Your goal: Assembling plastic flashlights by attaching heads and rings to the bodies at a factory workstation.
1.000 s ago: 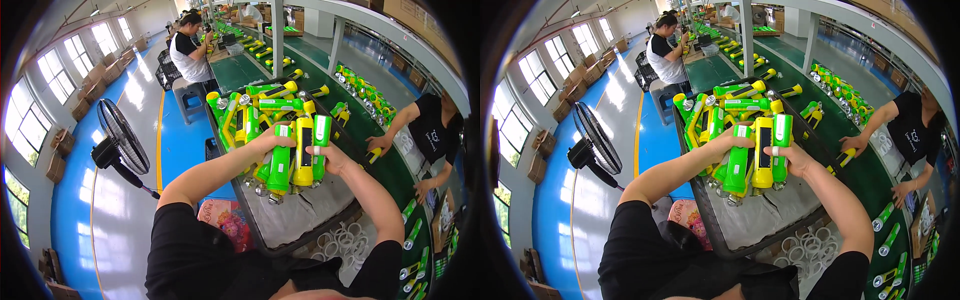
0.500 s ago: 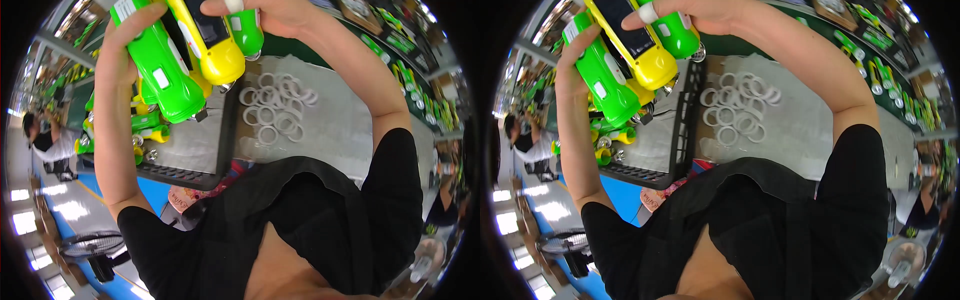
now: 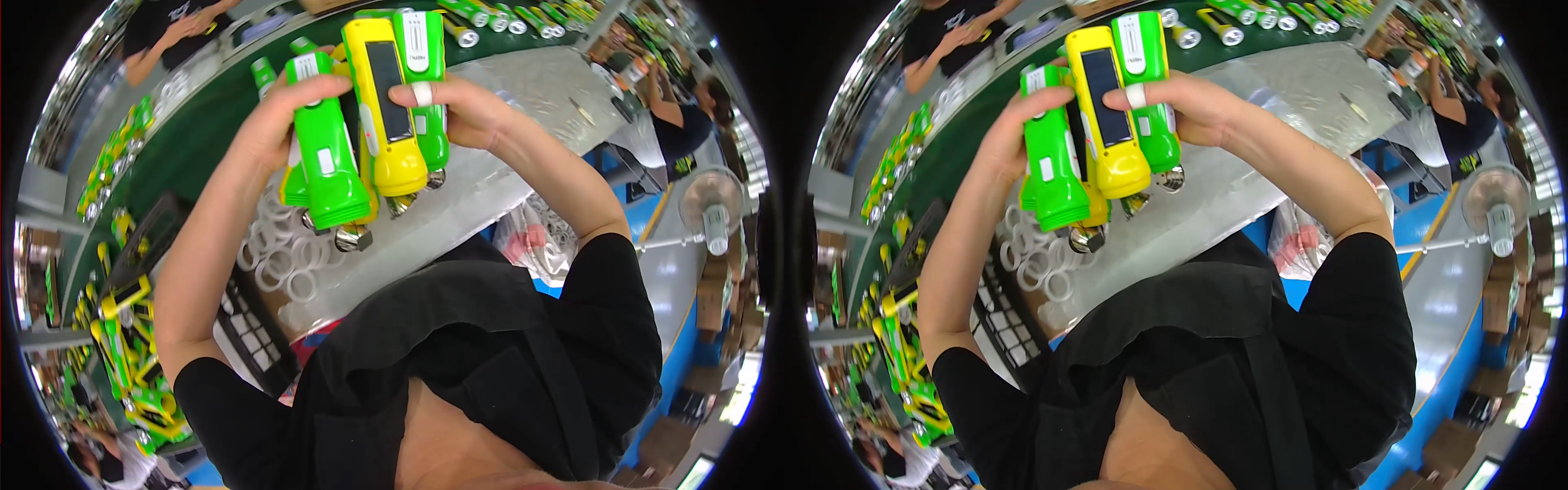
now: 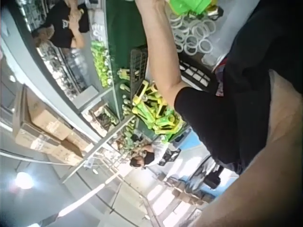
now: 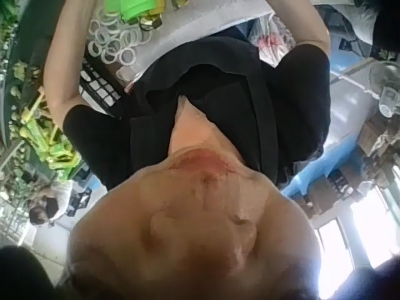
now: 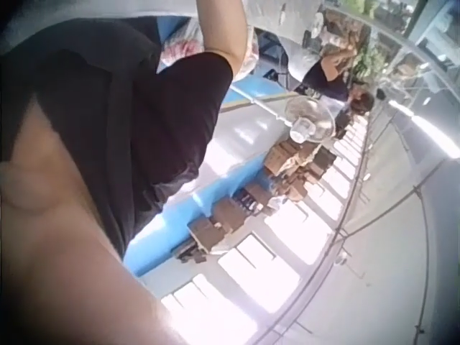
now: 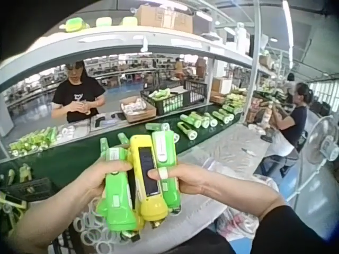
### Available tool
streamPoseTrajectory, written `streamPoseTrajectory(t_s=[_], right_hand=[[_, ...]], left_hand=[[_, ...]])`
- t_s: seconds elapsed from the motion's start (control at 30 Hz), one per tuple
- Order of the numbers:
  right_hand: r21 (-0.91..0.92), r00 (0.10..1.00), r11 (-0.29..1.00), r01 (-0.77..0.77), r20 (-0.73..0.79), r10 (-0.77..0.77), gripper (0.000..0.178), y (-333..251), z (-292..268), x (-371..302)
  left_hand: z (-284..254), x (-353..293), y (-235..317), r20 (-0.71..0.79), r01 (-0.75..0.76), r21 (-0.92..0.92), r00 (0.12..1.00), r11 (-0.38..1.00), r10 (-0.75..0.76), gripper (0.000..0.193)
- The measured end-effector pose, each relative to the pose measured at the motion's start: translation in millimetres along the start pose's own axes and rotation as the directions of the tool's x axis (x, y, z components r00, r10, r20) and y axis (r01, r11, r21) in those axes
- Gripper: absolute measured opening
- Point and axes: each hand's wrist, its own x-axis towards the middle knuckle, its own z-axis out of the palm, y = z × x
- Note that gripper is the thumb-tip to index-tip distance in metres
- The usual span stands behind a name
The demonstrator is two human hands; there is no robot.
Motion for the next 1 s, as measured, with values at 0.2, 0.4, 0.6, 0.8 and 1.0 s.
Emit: streamPoseTrajectory(t_s=[0.2,0.4,0.6,0.8,1.0], right_hand=[[-0.047,0.968,0.998,-0.047,-0.248,0.034,0.053,-40,-98,-58],[-0.211,0.927,0.967,-0.143,-0.371,0.056,0.061,-85,-239,-116],[-0.232,0.895,0.922,-0.310,-0.398,0.200,0.067,-95,-376,-144],[-0.252,0.813,0.833,-0.493,-0.475,0.337,0.069,-87,-432,-130],[-0.513,0.797,0.636,-0.576,-0.524,0.299,0.070,-97,-418,-119]], left_hand=[[85,93,-41,0.209,-0.036,-0.103,0.976,0.994,0.057,0.048],[183,205,-122,0.230,-0.063,-0.283,0.964,0.957,0.132,0.042],[253,285,-210,-0.103,-0.115,-0.325,0.991,0.939,0.086,0.086],[257,326,-247,-0.318,-0.063,-0.134,0.948,0.989,0.017,0.101],[254,337,-253,-0.362,-0.023,0.049,0.931,0.999,0.039,0.094]])
